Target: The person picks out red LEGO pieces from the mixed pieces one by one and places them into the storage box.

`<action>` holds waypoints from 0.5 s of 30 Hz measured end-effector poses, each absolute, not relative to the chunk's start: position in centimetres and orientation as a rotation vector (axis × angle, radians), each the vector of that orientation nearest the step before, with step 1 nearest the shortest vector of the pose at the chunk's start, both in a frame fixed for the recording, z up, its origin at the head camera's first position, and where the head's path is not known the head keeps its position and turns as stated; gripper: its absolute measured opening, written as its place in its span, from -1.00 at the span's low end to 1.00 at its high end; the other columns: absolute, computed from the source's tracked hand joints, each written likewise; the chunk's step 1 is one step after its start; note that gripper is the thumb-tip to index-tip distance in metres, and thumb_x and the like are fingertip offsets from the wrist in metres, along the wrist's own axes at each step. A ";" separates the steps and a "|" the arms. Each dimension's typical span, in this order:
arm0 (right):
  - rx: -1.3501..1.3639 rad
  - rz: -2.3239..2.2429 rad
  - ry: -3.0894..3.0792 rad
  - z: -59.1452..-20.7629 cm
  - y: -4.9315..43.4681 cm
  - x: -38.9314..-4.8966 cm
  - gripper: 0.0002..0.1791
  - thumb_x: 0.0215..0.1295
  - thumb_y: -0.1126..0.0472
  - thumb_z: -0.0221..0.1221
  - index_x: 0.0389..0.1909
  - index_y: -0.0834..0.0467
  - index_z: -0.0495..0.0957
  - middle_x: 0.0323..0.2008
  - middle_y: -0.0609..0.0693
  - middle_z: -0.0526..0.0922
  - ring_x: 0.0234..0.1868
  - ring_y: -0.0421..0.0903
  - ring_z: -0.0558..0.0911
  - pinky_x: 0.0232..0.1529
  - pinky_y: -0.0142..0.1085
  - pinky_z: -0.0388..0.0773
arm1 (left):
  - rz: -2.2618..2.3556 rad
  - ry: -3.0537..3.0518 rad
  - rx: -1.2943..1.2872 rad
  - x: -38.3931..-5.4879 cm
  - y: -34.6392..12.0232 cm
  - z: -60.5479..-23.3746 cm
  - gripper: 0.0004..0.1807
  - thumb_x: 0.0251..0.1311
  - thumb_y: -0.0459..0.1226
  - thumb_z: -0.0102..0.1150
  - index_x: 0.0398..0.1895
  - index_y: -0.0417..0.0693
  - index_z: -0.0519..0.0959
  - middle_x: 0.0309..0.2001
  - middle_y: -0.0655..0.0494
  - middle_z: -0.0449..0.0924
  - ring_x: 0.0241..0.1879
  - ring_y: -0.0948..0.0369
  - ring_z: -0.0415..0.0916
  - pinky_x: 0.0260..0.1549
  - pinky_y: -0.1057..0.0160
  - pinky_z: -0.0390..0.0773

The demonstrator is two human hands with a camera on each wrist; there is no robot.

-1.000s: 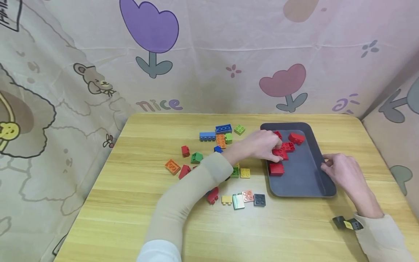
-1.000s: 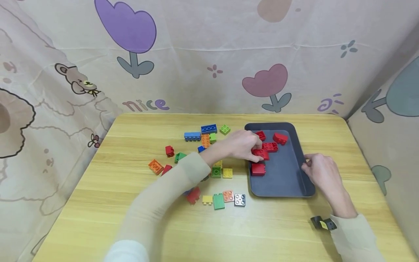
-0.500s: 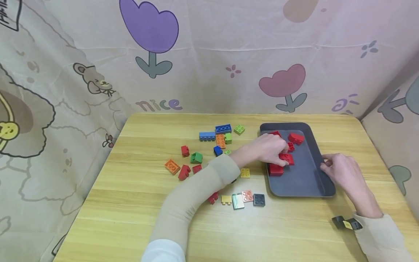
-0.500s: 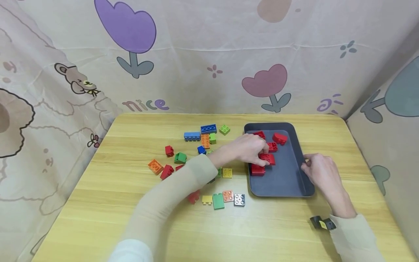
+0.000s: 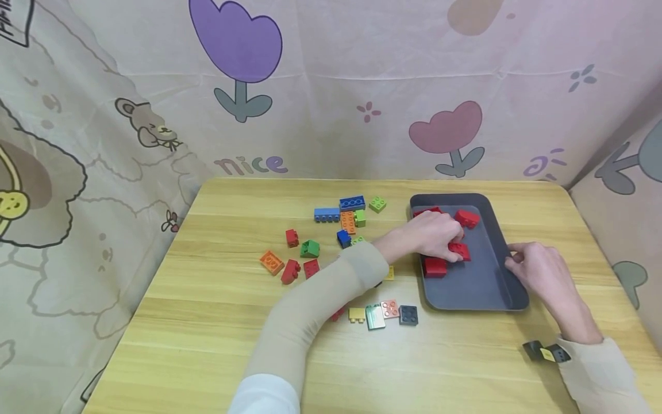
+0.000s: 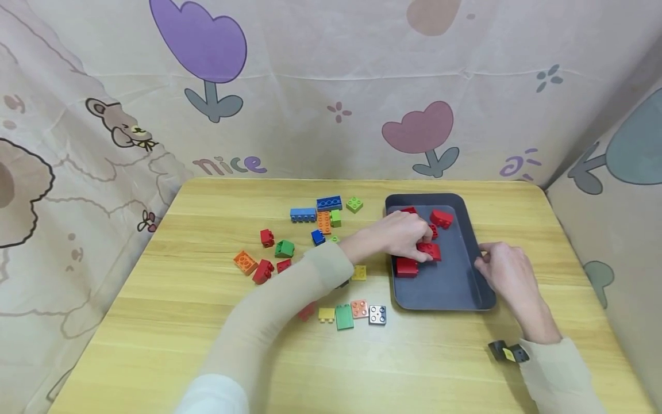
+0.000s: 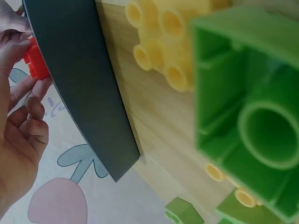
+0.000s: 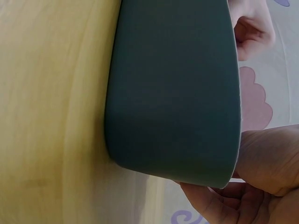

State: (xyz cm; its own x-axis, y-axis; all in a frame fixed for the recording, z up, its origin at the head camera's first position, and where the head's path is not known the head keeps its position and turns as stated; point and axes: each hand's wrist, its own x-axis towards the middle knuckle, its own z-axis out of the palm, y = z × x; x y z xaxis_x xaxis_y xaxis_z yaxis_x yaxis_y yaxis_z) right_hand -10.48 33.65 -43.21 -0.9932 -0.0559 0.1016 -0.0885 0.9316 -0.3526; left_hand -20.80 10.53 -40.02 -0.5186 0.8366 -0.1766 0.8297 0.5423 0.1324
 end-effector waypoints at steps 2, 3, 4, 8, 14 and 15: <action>0.119 0.553 -2.996 -43.2 33.6 -10.5 -0.62 0.17 0.36 0.26 -0.04 0.55 0.65 -0.39 0.33 0.79 -0.58 -0.05 0.58 -0.54 -0.18 0.34 | 0.035 2.558 1.394 -20.7 10.7 -40.0 -0.60 0.34 0.20 0.28 -0.45 0.19 0.49 -0.55 0.30 0.39 -0.39 0.34 0.42 -0.41 0.37 0.29; 0.125 0.551 -2.993 -43.2 33.6 -10.5 -0.62 0.17 0.36 0.26 -0.04 0.55 0.65 -0.39 0.33 0.79 -0.58 -0.04 0.59 -0.55 -0.18 0.34 | 0.030 2.557 1.390 -20.7 10.9 -40.0 -0.61 0.34 0.20 0.28 -0.44 0.20 0.50 -0.55 0.31 0.40 -0.38 0.35 0.43 -0.40 0.38 0.30; 0.130 0.550 -2.990 -43.2 33.6 -10.6 -0.62 0.17 0.36 0.26 -0.04 0.55 0.65 -0.39 0.33 0.79 -0.58 -0.02 0.60 -0.54 -0.17 0.35 | 0.028 2.557 1.385 -20.7 11.0 -40.0 -0.62 0.34 0.20 0.28 -0.43 0.20 0.51 -0.54 0.31 0.41 -0.37 0.35 0.44 -0.39 0.38 0.31; 0.135 0.546 -2.985 -43.1 33.7 -10.5 -0.62 0.16 0.37 0.26 -0.05 0.55 0.66 -0.40 0.32 0.79 -0.57 0.04 0.63 -0.54 -0.14 0.37 | 0.023 2.558 1.379 -20.7 11.4 -40.3 -0.63 0.34 0.20 0.29 -0.42 0.21 0.53 -0.55 0.30 0.39 -0.37 0.35 0.44 -0.39 0.37 0.29; 0.131 0.546 -2.992 -43.1 33.6 -10.4 -0.62 0.16 0.37 0.27 -0.04 0.54 0.66 -0.38 0.33 0.79 -0.55 0.06 0.65 -0.54 -0.14 0.38 | 0.015 2.548 1.349 -20.7 11.7 -41.0 -0.63 0.34 0.21 0.29 -0.39 0.21 0.55 -0.54 0.30 0.42 -0.37 0.35 0.44 -0.40 0.38 0.29; 0.131 0.547 -2.993 -43.1 33.6 -10.4 -0.62 0.16 0.37 0.27 -0.04 0.55 0.66 -0.38 0.34 0.79 -0.55 0.07 0.66 -0.53 -0.14 0.39 | 0.013 2.548 1.345 -20.7 11.7 -41.1 -0.63 0.34 0.21 0.29 -0.39 0.21 0.56 -0.53 0.31 0.42 -0.37 0.35 0.45 -0.40 0.38 0.30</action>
